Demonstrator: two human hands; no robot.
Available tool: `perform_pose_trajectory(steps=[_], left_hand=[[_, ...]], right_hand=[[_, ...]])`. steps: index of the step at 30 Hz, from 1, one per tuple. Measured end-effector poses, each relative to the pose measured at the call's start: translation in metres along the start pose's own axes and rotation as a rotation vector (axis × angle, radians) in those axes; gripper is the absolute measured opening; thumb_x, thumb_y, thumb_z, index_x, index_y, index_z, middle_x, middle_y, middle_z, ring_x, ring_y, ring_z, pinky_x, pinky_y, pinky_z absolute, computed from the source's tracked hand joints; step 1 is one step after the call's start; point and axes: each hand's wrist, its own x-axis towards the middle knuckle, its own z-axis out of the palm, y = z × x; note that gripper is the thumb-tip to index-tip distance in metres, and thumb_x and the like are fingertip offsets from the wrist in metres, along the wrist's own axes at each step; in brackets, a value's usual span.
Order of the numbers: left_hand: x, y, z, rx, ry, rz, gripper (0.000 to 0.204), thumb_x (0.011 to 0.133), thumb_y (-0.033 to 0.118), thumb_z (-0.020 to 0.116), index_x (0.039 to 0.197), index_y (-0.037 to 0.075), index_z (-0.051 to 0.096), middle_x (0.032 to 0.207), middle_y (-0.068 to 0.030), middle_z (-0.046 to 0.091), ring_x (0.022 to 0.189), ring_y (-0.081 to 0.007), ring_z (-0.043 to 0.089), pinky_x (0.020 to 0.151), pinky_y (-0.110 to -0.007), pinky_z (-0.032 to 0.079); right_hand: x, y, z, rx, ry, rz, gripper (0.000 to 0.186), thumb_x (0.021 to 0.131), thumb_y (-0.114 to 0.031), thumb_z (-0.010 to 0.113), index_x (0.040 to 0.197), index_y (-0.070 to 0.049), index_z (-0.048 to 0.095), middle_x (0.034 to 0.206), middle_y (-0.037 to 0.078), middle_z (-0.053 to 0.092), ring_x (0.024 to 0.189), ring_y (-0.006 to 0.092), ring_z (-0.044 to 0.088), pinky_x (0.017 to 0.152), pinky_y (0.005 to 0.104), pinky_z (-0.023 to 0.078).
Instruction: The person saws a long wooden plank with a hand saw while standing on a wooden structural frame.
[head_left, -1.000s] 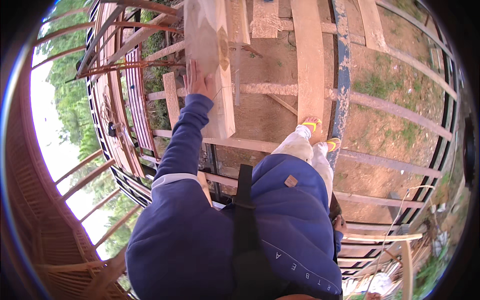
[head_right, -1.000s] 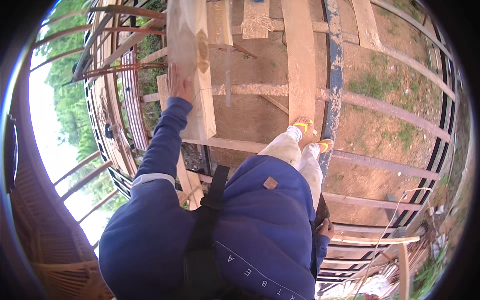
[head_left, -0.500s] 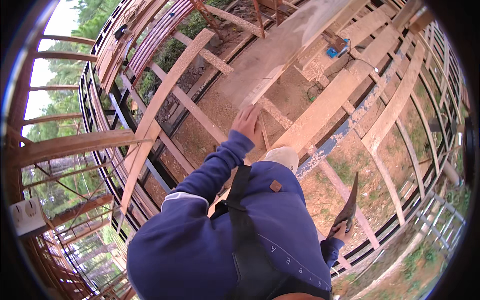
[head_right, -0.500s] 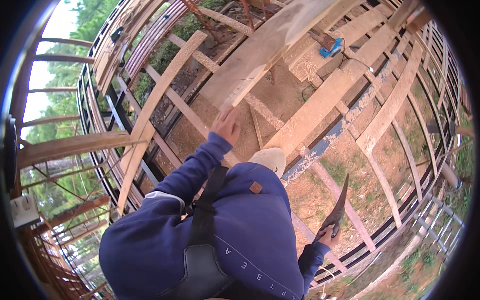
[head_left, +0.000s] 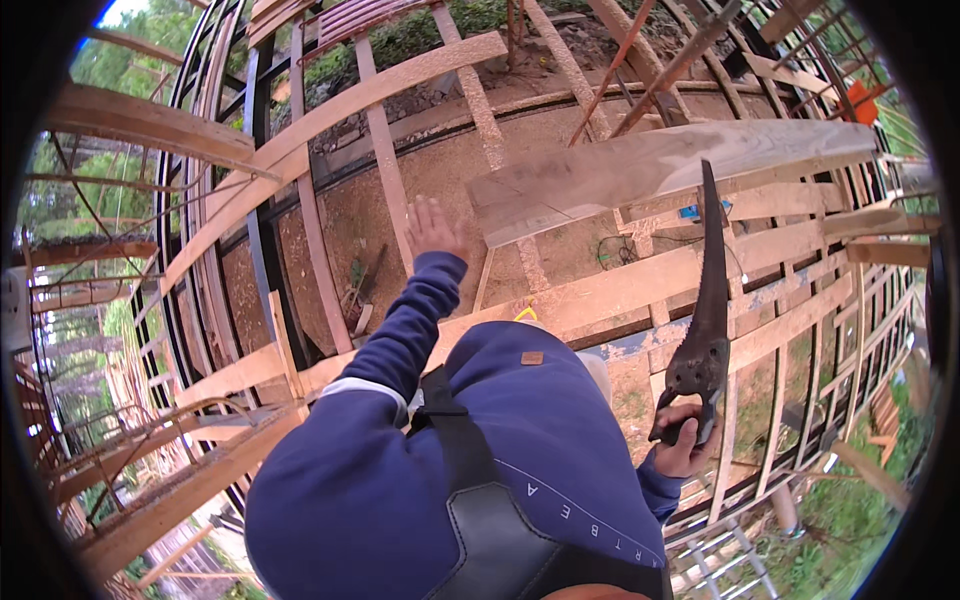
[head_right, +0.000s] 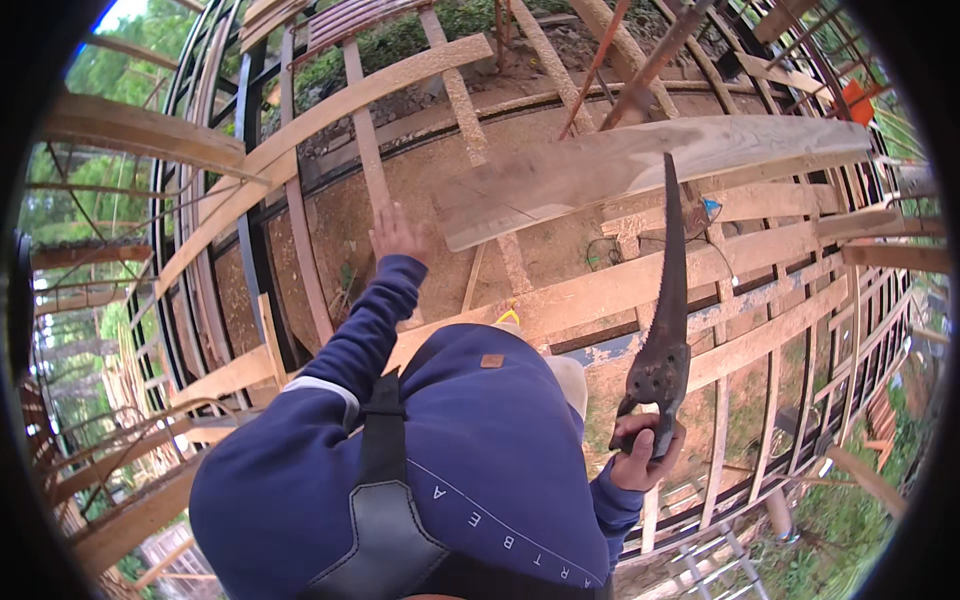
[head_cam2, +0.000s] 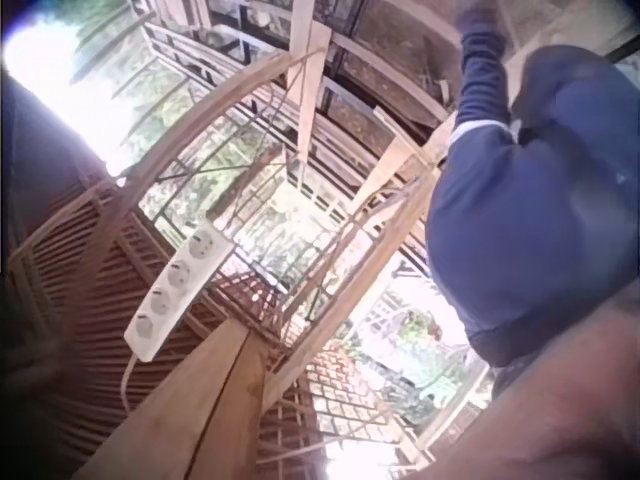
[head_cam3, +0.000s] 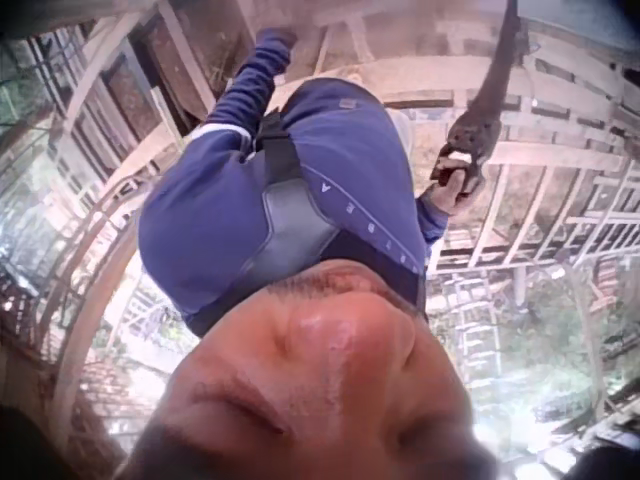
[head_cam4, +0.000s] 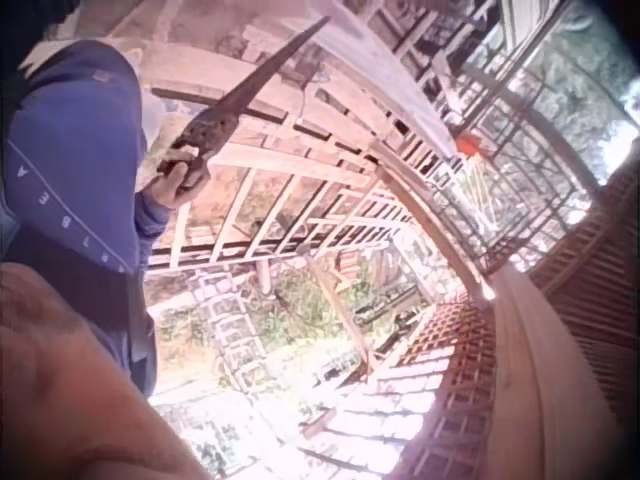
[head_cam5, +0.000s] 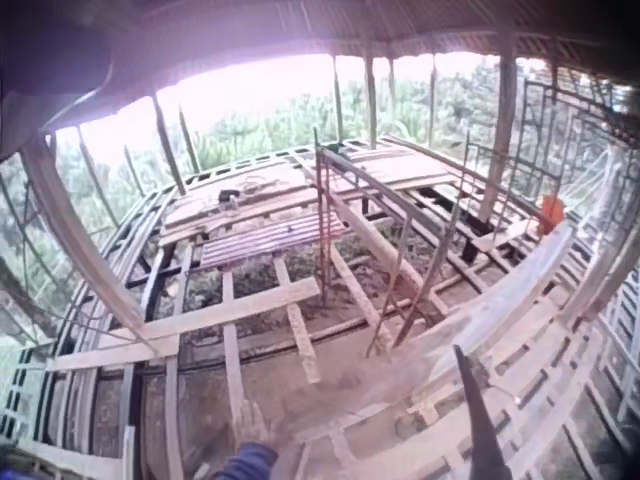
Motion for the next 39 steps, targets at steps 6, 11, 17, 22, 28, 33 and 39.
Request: perform_pose_trajectory(steps=[6, 11, 17, 22, 28, 33, 39], left_hand=[[0.081, 0.005, 0.038, -0.779, -0.144, -0.380, 0.071, 0.099, 0.055, 0.034, 0.124, -0.007, 0.059, 0.130, -0.0307, 0.056, 0.128, -0.0420, 0.049, 0.110, -0.044, 0.036], [0.085, 0.053, 0.050, -0.833, -0.112, -0.805, 0.086, 0.097, 0.064, 0.022, 0.118, -0.008, 0.063, 0.125, -0.0320, 0.058, 0.126, -0.0440, 0.050, 0.109, -0.047, 0.036], [0.076, 0.065, 0.028, -0.884, -0.141, -0.715, 0.078, 0.097, 0.063, 0.030, 0.120, -0.001, 0.065, 0.125, -0.0295, 0.059, 0.126, -0.0423, 0.052, 0.108, -0.044, 0.037], [0.069, 0.063, 0.035, -0.845, -0.135, -0.688, 0.077, 0.097, 0.064, 0.028, 0.129, 0.002, 0.060, 0.130, -0.0254, 0.058, 0.126, -0.0394, 0.052, 0.108, -0.041, 0.036], [0.070, 0.065, 0.024, -0.819, -0.145, -0.671, 0.080, 0.093, 0.071, 0.034, 0.128, 0.004, 0.062, 0.128, -0.0248, 0.060, 0.122, -0.0391, 0.056, 0.104, -0.041, 0.042], [0.067, 0.064, 0.021, -0.798, -0.202, -0.652, 0.084, 0.090, 0.075, 0.036, 0.128, 0.005, 0.063, 0.127, -0.0248, 0.061, 0.122, -0.0387, 0.056, 0.104, -0.042, 0.042], [0.069, 0.062, 0.024, -0.816, -0.207, -0.657, 0.085, 0.089, 0.076, 0.037, 0.128, 0.004, 0.062, 0.126, -0.0253, 0.061, 0.122, -0.0386, 0.056, 0.104, -0.041, 0.042]], right_hand=[[0.107, 0.026, 0.061, -0.196, -0.526, 0.212, 0.028, 0.095, -0.025, 0.065, 0.104, -0.001, 0.054, 0.067, 0.002, 0.058, 0.052, 0.0071, 0.050, 0.051, 0.0219, 0.042], [0.169, 0.056, 0.121, -0.192, -0.884, 0.255, 0.010, 0.095, -0.010, 0.060, 0.095, -0.003, 0.053, 0.062, 0.001, 0.053, 0.049, 0.0082, 0.051, 0.045, 0.0231, 0.041], [0.207, 0.073, 0.167, -0.442, -1.069, 0.134, 0.020, 0.092, -0.022, 0.068, 0.092, -0.003, 0.061, 0.070, 0.004, 0.057, 0.059, 0.0118, 0.053, 0.055, 0.0293, 0.043], [0.213, 0.093, 0.181, -0.504, -1.114, 0.043, 0.022, 0.091, -0.025, 0.070, 0.090, -0.004, 0.062, 0.067, 0.006, 0.056, 0.060, 0.0152, 0.052, 0.058, 0.0321, 0.044], [0.219, 0.099, 0.186, -0.568, -1.160, 0.004, 0.022, 0.091, -0.025, 0.070, 0.091, -0.004, 0.062, 0.069, 0.008, 0.060, 0.059, 0.0168, 0.054, 0.058, 0.0327, 0.045], [0.217, 0.096, 0.190, -0.509, -1.165, 0.011, 0.022, 0.091, -0.025, 0.070, 0.092, -0.004, 0.062, 0.069, 0.008, 0.061, 0.060, 0.0167, 0.056, 0.058, 0.0327, 0.046], [0.223, 0.102, 0.197, -0.573, -1.207, -0.010, 0.021, 0.091, -0.024, 0.069, 0.093, -0.004, 0.062, 0.068, 0.008, 0.060, 0.060, 0.0154, 0.056, 0.058, 0.0324, 0.045]])
